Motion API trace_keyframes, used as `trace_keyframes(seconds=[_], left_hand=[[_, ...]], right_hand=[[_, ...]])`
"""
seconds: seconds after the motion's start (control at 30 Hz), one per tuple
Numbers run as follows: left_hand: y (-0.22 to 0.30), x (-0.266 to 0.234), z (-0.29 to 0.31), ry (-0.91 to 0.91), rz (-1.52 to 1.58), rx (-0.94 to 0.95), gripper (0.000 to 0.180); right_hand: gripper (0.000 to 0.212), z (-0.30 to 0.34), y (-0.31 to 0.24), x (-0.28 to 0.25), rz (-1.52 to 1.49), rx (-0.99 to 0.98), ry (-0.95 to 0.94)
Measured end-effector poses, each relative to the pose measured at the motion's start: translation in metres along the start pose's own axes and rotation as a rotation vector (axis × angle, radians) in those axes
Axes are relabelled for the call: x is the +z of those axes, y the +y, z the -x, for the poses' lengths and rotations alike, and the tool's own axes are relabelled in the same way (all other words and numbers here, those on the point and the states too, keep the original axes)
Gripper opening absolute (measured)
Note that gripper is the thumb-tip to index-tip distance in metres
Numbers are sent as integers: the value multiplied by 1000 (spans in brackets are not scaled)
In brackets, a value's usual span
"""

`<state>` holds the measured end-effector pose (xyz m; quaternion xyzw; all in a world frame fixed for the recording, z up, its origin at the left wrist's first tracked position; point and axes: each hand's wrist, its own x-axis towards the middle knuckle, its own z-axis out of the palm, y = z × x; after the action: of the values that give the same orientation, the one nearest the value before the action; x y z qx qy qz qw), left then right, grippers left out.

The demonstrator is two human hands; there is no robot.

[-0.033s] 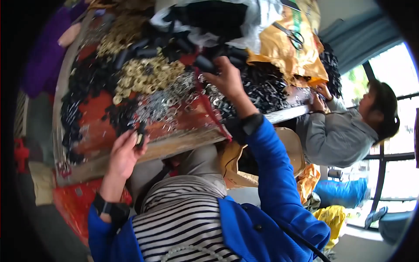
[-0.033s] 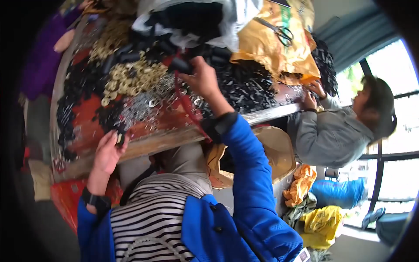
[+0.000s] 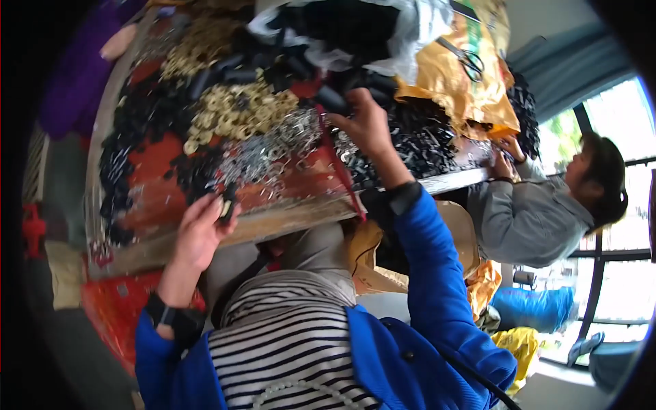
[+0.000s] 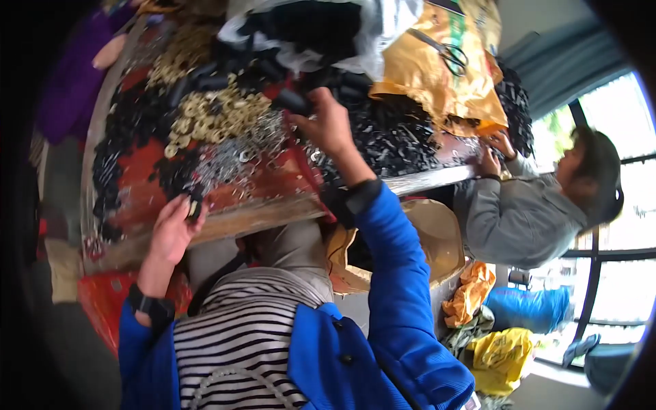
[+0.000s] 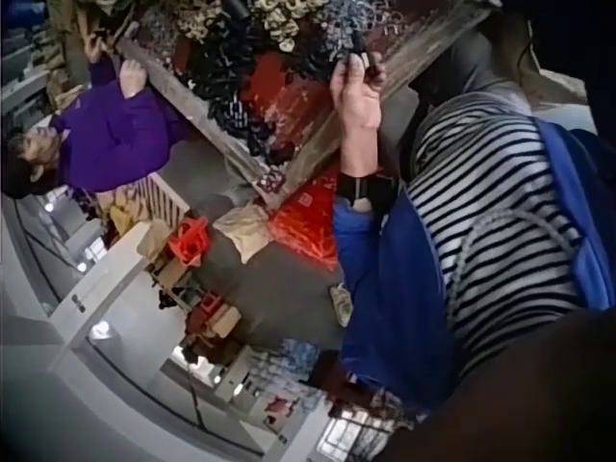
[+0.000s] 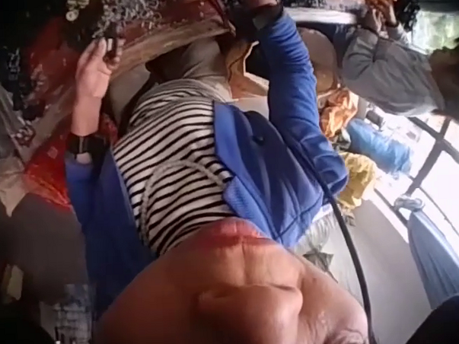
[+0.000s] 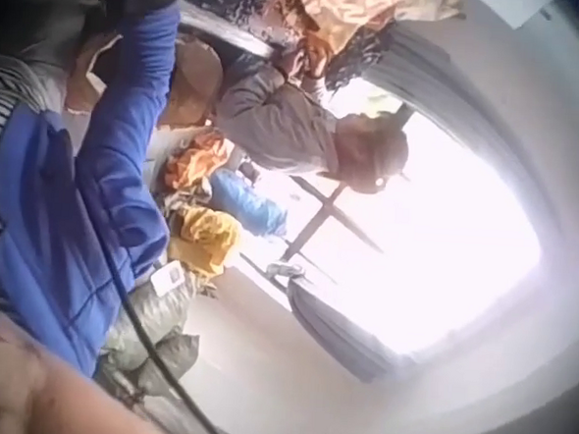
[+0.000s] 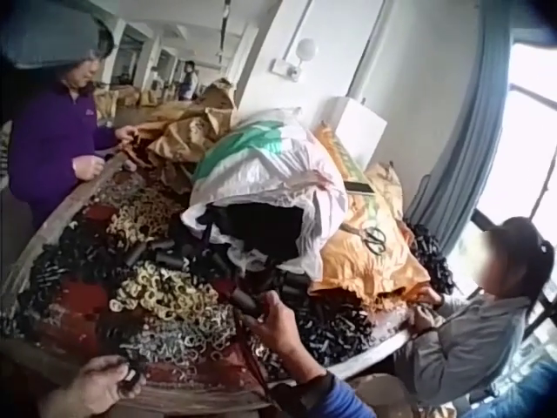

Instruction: The person picks up a black plastic part and a metal ring, fits the ring onto the part, and then slides a larger black plastic sleeve over the assembly before placing it back on the table.

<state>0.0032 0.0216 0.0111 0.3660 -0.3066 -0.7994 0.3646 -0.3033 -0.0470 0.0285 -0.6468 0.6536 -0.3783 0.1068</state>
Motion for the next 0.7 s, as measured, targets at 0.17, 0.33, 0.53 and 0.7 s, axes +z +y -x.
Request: trace_keyframes(seconds=[0.17, 0.33, 0.53, 0.7], left_hand=[[2, 12, -7, -54, 35, 21, 19], [7, 25, -11, -4, 16, -22, 21], [2, 20, -26, -108, -50, -32, 22], [8, 18, -29, -138, -113, -102, 22]], right_hand=[[37, 31, -7, -10, -129, -43, -67], [34, 61, -33, 6, -319, -181, -242], [36, 72, -52, 26, -297, -388, -288], [39, 73, -47, 40, -461, -354, -333]])
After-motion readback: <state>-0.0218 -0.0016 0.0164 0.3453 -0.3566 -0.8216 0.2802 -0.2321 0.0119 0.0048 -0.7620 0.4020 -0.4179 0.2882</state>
